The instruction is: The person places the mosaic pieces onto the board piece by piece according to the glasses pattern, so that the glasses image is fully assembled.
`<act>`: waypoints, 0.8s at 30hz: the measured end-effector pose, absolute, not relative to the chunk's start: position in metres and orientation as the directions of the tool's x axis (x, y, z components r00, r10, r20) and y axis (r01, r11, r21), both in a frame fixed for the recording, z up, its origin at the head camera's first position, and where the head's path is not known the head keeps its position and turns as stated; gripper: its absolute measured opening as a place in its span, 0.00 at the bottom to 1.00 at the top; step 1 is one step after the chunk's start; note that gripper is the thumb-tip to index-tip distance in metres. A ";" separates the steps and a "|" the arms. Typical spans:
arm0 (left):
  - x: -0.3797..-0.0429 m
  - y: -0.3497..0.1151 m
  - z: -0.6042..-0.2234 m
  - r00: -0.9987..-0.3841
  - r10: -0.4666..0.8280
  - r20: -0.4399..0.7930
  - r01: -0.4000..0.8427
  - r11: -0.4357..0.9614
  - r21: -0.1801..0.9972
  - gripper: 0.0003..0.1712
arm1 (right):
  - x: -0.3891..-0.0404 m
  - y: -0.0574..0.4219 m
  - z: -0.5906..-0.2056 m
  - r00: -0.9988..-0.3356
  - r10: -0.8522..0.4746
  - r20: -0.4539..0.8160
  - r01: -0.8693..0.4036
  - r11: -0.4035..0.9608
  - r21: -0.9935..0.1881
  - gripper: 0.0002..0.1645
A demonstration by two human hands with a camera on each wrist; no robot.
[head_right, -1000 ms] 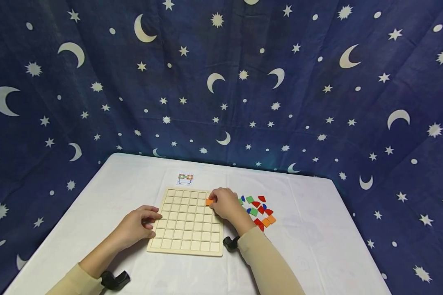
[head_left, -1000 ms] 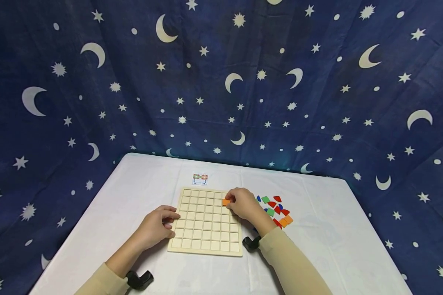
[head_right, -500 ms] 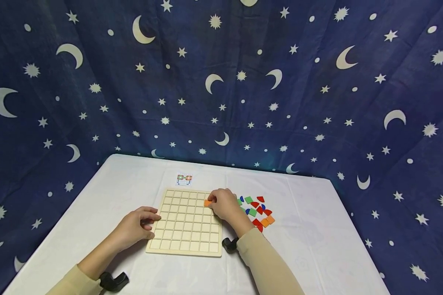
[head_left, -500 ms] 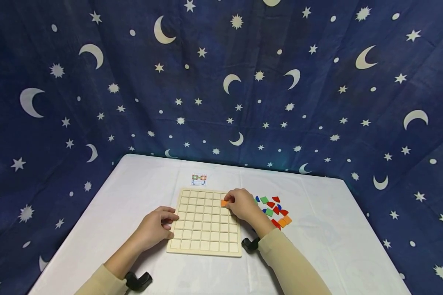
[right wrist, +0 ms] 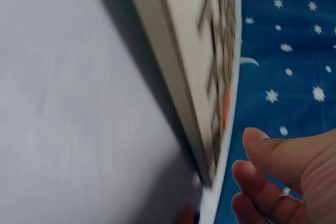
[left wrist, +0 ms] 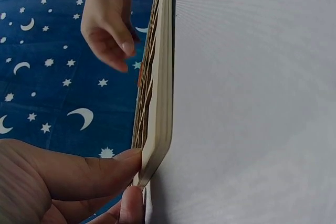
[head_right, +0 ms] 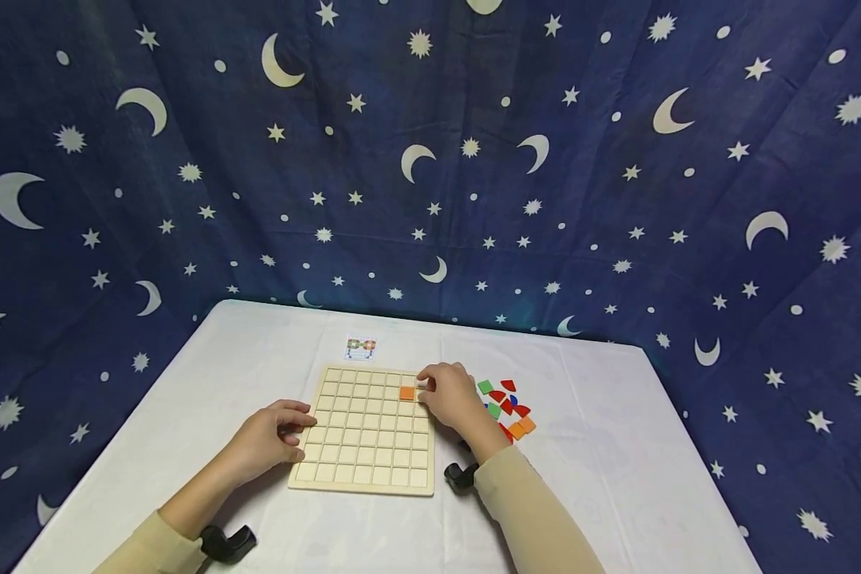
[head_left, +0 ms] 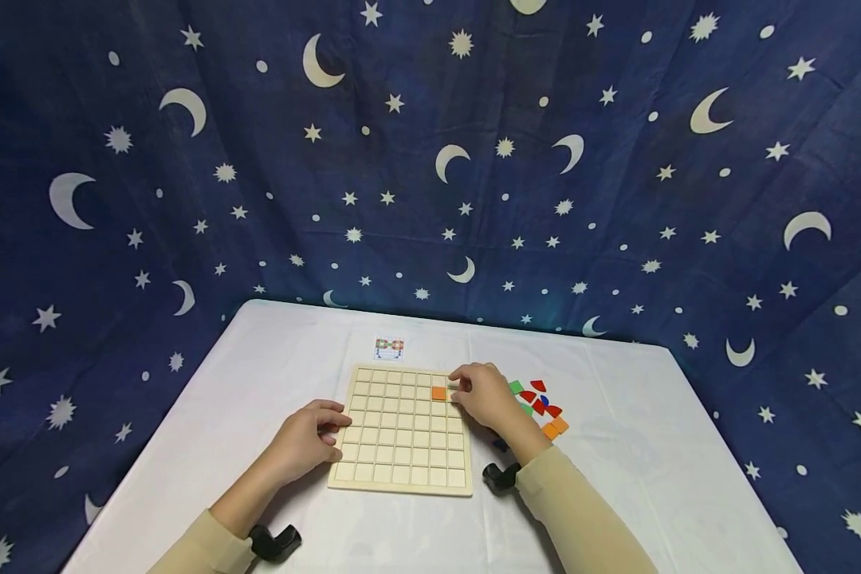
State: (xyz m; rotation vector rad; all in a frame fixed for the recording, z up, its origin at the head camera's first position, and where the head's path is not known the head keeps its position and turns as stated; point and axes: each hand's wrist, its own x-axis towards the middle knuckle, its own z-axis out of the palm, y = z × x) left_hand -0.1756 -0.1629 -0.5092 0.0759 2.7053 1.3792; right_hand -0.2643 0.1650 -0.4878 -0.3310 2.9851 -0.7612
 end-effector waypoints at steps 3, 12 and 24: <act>-0.176 -0.163 -0.510 -0.994 0.084 -0.074 -0.011 0.586 0.810 0.30 | -0.264 0.183 -0.485 -0.987 -0.159 0.006 -0.142 0.865 -0.481 0.18; -0.177 -0.163 -0.512 -0.994 0.085 -0.071 -0.007 0.588 0.809 0.30 | -0.261 0.257 -0.489 -0.999 -0.036 -0.020 -0.021 0.876 -0.483 0.18; -0.178 -0.162 -0.512 -0.995 0.082 -0.064 -0.003 0.591 0.806 0.29 | -0.257 0.306 -0.498 -0.999 -0.001 -0.040 0.018 0.888 -0.460 0.16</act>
